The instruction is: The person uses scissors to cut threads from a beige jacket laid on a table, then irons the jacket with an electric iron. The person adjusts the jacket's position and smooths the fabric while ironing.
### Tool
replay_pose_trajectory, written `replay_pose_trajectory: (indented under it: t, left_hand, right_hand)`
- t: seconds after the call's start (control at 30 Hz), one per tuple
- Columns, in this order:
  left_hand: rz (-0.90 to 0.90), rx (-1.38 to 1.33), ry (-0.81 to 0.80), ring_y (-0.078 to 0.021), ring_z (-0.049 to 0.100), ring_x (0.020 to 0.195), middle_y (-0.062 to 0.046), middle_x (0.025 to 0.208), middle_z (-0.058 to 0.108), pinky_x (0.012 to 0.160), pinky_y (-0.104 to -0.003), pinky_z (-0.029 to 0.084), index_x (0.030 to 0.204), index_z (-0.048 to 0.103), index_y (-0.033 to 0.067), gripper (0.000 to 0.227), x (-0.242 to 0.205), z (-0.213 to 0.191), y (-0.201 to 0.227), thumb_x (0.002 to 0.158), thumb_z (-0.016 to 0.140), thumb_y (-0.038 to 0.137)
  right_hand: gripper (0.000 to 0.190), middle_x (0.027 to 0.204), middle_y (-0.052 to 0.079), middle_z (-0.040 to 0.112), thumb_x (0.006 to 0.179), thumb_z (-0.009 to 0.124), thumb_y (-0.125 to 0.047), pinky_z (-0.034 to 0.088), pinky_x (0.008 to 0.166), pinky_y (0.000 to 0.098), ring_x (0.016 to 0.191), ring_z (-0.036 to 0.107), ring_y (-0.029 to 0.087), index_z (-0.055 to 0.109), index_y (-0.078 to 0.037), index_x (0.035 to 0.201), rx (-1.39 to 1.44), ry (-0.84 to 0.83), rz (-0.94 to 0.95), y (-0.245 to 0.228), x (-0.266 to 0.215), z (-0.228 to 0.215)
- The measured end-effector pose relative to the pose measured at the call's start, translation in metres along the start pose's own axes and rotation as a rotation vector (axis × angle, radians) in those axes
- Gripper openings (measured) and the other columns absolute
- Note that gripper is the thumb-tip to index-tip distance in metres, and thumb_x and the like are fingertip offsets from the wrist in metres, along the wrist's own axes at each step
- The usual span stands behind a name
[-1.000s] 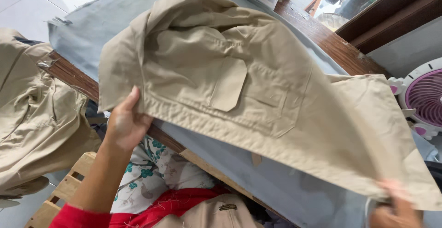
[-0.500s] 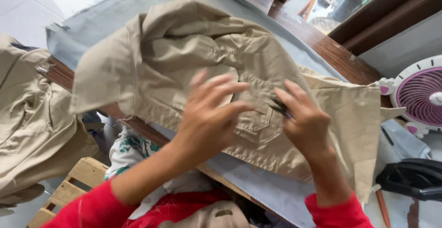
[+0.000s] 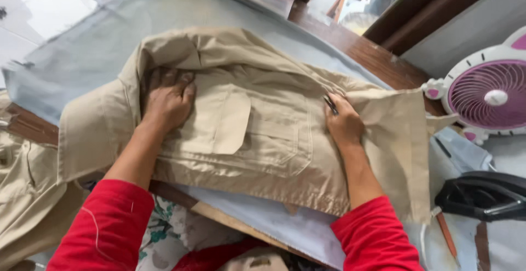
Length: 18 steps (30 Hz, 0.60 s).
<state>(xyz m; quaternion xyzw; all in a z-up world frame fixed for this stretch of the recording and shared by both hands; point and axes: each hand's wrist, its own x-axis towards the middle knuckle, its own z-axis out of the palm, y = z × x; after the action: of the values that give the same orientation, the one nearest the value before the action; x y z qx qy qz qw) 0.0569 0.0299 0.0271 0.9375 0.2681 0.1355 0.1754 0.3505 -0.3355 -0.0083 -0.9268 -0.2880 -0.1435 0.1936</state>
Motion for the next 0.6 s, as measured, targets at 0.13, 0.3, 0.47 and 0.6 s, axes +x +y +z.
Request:
replay_pose_trajectory:
  t: [0.13, 0.3, 0.47, 0.6]
  left_hand:
    - [0.019, -0.089, 0.14, -0.0463, 0.061, 0.124, -0.026, 0.125, 0.069, 0.11, -0.056, 0.037, 0.127, 0.072, 0.0096, 0.05, -0.011, 0.038, -0.029, 0.107, 0.043, 0.045]
    - [0.051, 0.265, 0.472, -0.0418, 0.074, 0.094, -0.025, 0.134, 0.067, 0.083, -0.048, 0.058, 0.13, 0.073, 0.0054, 0.052, -0.028, 0.012, 0.049, 0.08, 0.07, 0.019]
    - [0.335, -0.039, 0.097, -0.0392, 0.031, 0.152, -0.013, 0.162, 0.044, 0.124, -0.062, 0.014, 0.152, 0.053, 0.0191, 0.069, -0.076, 0.018, 0.14, 0.094, 0.061, 0.056]
    - [0.225, -0.056, -0.21, -0.0381, 0.025, 0.156, -0.015, 0.167, 0.033, 0.125, -0.06, 0.013, 0.16, 0.039, 0.0217, 0.075, -0.062, 0.007, 0.126, 0.1, 0.042, 0.067]
  right_hand:
    - [0.023, 0.108, -0.003, 0.076, 0.098, 0.063, -0.037, 0.061, 0.086, 0.0449, 0.1, 0.075, 0.025, 0.074, -0.036, 0.118, -0.206, 0.045, 0.138, 0.022, -0.016, 0.006]
    - [0.026, 0.109, 0.006, 0.078, 0.097, 0.062, -0.031, 0.058, 0.089, 0.0525, 0.101, 0.073, 0.035, 0.075, -0.03, 0.12, -0.009, 0.067, 0.19, -0.067, -0.024, -0.044]
    - [0.048, 0.136, -0.001, 0.069, 0.089, 0.067, -0.02, 0.058, 0.096, 0.0406, 0.119, 0.068, 0.02, 0.068, -0.029, 0.136, -0.087, 0.12, -0.157, -0.113, -0.077, -0.013]
    - [0.041, 0.132, 0.009, 0.072, 0.091, 0.064, -0.016, 0.057, 0.097, 0.049, 0.118, 0.069, 0.031, 0.07, -0.019, 0.131, 0.058, -0.004, -0.074, -0.103, -0.057, -0.005]
